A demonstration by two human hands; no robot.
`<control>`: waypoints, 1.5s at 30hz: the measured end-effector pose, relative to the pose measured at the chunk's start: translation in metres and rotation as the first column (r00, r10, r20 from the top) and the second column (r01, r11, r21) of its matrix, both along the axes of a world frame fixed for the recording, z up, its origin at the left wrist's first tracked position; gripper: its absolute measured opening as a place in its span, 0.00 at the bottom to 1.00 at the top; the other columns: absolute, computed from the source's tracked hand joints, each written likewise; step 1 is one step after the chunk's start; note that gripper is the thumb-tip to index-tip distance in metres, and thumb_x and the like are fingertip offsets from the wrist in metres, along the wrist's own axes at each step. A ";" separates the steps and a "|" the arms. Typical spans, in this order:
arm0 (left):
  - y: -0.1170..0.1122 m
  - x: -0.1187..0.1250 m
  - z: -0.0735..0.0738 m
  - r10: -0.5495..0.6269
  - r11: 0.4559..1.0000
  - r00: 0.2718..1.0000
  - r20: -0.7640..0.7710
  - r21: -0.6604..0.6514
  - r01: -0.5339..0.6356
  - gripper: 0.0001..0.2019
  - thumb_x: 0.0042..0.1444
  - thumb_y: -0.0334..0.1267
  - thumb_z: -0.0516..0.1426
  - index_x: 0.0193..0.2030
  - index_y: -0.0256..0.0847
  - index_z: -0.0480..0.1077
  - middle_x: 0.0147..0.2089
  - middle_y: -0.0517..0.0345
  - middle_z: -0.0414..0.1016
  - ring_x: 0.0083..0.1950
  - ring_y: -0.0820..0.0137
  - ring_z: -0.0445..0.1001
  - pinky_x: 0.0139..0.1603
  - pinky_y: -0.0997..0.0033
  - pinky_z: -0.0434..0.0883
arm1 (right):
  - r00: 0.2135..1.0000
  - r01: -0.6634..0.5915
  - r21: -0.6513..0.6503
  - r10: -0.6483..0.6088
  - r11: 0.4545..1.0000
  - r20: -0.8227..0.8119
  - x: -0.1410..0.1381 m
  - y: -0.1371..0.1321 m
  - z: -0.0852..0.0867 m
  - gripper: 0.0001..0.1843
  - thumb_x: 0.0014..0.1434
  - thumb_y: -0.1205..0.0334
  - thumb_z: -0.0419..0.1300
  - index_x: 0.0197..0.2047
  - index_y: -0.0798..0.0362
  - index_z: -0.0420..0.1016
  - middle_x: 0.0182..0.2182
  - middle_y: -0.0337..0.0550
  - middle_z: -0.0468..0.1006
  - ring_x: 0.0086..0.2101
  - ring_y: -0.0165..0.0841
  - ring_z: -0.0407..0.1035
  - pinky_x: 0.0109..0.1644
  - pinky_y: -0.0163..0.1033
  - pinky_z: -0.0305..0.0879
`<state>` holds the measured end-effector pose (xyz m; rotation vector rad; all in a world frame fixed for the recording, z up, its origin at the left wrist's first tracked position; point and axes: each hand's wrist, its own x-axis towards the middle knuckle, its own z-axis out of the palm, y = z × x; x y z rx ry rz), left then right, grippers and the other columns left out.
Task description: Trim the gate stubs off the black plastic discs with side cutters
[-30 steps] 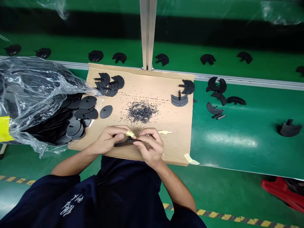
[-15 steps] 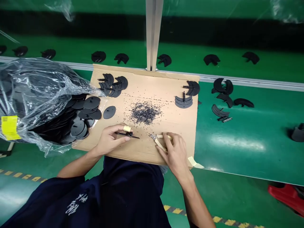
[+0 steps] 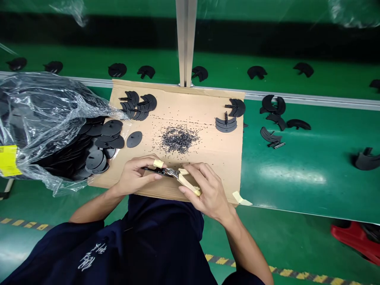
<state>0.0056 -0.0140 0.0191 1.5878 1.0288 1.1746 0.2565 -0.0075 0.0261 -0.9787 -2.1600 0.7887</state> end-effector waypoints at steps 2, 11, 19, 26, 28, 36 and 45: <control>0.000 -0.001 0.000 -0.013 1.000 1.000 -0.002 0.005 0.013 0.09 0.61 0.38 0.68 0.46 0.39 0.83 0.38 0.50 0.84 0.38 0.67 0.81 0.41 0.70 0.78 | 1.000 -0.015 0.018 0.015 1.000 -0.004 0.000 0.002 0.001 0.24 0.68 0.56 0.62 0.65 0.50 0.69 0.48 0.54 0.79 0.44 0.44 0.76 0.46 0.49 0.77; 0.001 -0.003 -0.005 -0.025 1.000 0.999 0.029 0.005 0.025 0.10 0.59 0.41 0.69 0.44 0.38 0.83 0.37 0.48 0.85 0.37 0.65 0.82 0.40 0.67 0.80 | 0.997 -0.026 0.133 0.016 0.991 0.079 0.003 0.008 0.004 0.25 0.67 0.58 0.65 0.66 0.48 0.71 0.41 0.49 0.81 0.37 0.40 0.75 0.41 0.45 0.75; 0.002 -0.005 -0.003 0.001 1.000 1.000 0.005 -0.007 0.000 0.10 0.60 0.40 0.68 0.46 0.39 0.82 0.39 0.51 0.84 0.40 0.68 0.80 0.44 0.71 0.78 | 0.991 0.004 0.189 -0.029 0.982 0.127 0.004 0.013 0.003 0.20 0.68 0.57 0.64 0.61 0.51 0.74 0.38 0.49 0.81 0.35 0.40 0.74 0.39 0.44 0.73; 0.009 -0.003 -0.015 0.194 0.979 0.981 0.013 -0.062 -0.193 0.12 0.61 0.44 0.68 0.48 0.40 0.80 0.41 0.53 0.83 0.43 0.69 0.80 0.44 0.72 0.77 | 0.988 0.086 -0.252 -0.116 0.964 -0.105 -0.007 0.009 -0.004 0.16 0.71 0.52 0.58 0.58 0.48 0.75 0.44 0.49 0.81 0.41 0.40 0.77 0.45 0.45 0.76; 0.010 -0.002 -0.020 0.243 0.967 0.965 0.097 -0.110 -0.232 0.13 0.60 0.43 0.69 0.46 0.40 0.76 0.42 0.55 0.83 0.43 0.70 0.81 0.46 0.74 0.78 | 0.968 0.003 -0.349 -0.090 0.937 -0.233 -0.011 0.006 -0.007 0.16 0.72 0.49 0.56 0.56 0.48 0.76 0.52 0.52 0.80 0.52 0.42 0.76 0.50 0.46 0.77; 0.005 -0.004 -0.025 0.065 0.983 0.974 -0.216 0.184 -0.024 0.06 0.66 0.33 0.61 0.49 0.39 0.75 0.44 0.50 0.83 0.45 0.66 0.82 0.47 0.67 0.80 | 0.992 -0.053 0.072 0.061 0.996 -0.107 -0.032 -0.009 -0.016 0.23 0.66 0.54 0.65 0.61 0.53 0.72 0.59 0.62 0.75 0.57 0.48 0.74 0.56 0.55 0.77; 0.005 -0.013 -0.018 0.047 0.970 0.971 -0.234 0.244 0.011 0.13 0.65 0.26 0.58 0.54 0.40 0.78 0.45 0.49 0.84 0.46 0.67 0.83 0.47 0.68 0.81 | 0.990 0.021 0.061 -0.012 0.998 -0.139 -0.003 -0.001 0.006 0.23 0.68 0.55 0.63 0.63 0.52 0.72 0.53 0.57 0.78 0.50 0.46 0.76 0.50 0.52 0.78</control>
